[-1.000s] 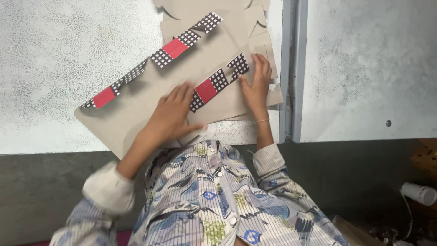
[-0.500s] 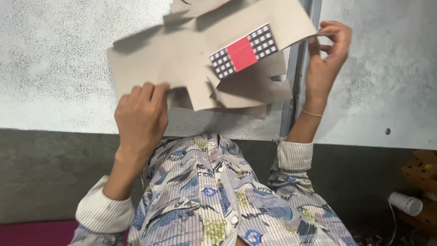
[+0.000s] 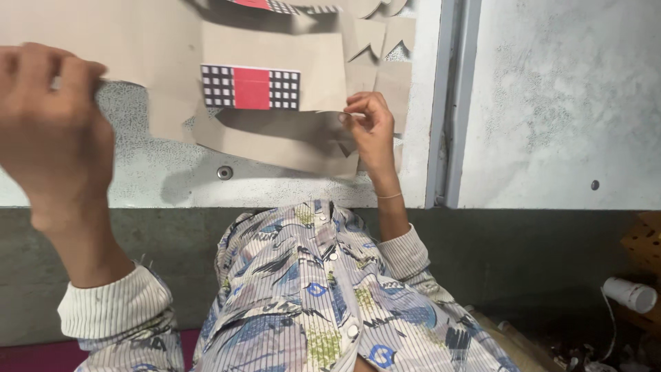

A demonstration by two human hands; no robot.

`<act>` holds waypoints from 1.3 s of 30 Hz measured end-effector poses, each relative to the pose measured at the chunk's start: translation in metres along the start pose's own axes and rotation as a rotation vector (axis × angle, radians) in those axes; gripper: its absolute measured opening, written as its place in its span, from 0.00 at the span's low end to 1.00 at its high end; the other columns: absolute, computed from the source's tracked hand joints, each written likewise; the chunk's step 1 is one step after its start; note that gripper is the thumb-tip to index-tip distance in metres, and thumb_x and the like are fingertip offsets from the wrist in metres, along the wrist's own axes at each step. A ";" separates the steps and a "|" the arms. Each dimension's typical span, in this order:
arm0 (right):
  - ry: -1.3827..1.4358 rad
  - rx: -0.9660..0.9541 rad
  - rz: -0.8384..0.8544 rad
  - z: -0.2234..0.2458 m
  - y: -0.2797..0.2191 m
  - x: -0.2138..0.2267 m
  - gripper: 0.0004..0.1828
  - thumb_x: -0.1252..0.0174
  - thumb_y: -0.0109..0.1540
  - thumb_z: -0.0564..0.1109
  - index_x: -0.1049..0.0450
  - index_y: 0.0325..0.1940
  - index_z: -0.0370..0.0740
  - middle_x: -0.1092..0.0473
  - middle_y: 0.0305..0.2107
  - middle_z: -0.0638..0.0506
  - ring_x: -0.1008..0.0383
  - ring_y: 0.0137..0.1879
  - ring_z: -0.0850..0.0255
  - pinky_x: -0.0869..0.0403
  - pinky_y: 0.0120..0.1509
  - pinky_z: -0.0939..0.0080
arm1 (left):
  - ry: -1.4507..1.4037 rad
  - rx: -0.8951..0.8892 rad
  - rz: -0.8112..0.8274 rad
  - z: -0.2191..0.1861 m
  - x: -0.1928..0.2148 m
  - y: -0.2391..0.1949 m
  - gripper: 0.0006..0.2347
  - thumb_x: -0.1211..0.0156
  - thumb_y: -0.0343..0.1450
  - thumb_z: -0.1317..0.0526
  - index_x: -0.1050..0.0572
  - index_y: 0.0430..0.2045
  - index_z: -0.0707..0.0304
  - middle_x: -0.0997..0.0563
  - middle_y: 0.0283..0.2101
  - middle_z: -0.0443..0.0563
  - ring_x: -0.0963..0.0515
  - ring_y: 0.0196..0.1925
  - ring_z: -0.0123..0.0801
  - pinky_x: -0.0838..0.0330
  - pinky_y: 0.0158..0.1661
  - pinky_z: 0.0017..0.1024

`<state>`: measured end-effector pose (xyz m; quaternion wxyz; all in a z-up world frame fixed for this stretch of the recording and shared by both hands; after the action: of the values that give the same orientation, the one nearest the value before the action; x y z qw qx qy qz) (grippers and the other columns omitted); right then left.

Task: The person assembles flat cardboard pieces into small boxes by folding along pre-cut lines and securing them with patterned tape. They handle multiple units sequentially on a white countertop, folding flaps and applying tape to form the box structure.

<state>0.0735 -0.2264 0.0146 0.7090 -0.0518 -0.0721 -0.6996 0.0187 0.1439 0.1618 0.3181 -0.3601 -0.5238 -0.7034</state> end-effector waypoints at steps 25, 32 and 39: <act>-1.192 0.073 0.164 -0.050 0.010 0.035 0.71 0.44 0.52 0.85 0.64 0.83 0.43 0.65 0.79 0.37 0.67 0.84 0.41 0.62 0.82 0.31 | -0.225 0.018 0.135 -0.018 -0.105 -0.074 0.06 0.39 0.81 0.67 0.22 0.35 0.57 0.17 0.40 0.43 0.21 0.41 0.26 0.34 0.52 0.32; -0.844 -0.181 -0.245 -0.072 -0.024 0.108 0.45 0.28 0.59 0.52 0.39 0.76 0.39 0.39 0.68 0.43 0.39 0.76 0.47 0.37 0.80 0.46 | -0.468 0.162 0.000 -0.038 -0.074 -0.042 0.04 0.35 0.77 0.69 0.24 0.35 0.61 0.19 0.35 0.45 0.22 0.37 0.33 0.36 0.43 0.33; -0.742 -0.027 -0.598 -0.036 -0.038 0.116 0.30 0.31 0.55 0.35 0.29 0.61 0.35 0.32 0.54 0.40 0.31 0.60 0.48 0.26 0.63 0.52 | -0.636 0.320 -0.106 -0.018 -0.060 -0.022 0.06 0.37 0.77 0.74 0.23 0.37 0.60 0.17 0.35 0.43 0.23 0.33 0.30 0.38 0.42 0.32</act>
<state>0.0383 -0.3472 -0.0013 0.4023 -0.2843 -0.3230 -0.8081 0.0295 0.1361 0.0968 0.1545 -0.4787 -0.7181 -0.4809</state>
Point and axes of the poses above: each hand's wrist, its own y-axis towards the middle knuckle, its own x-axis out of the back of the hand, z = x × y, the point moved 9 cm from there along y, towards the middle knuckle
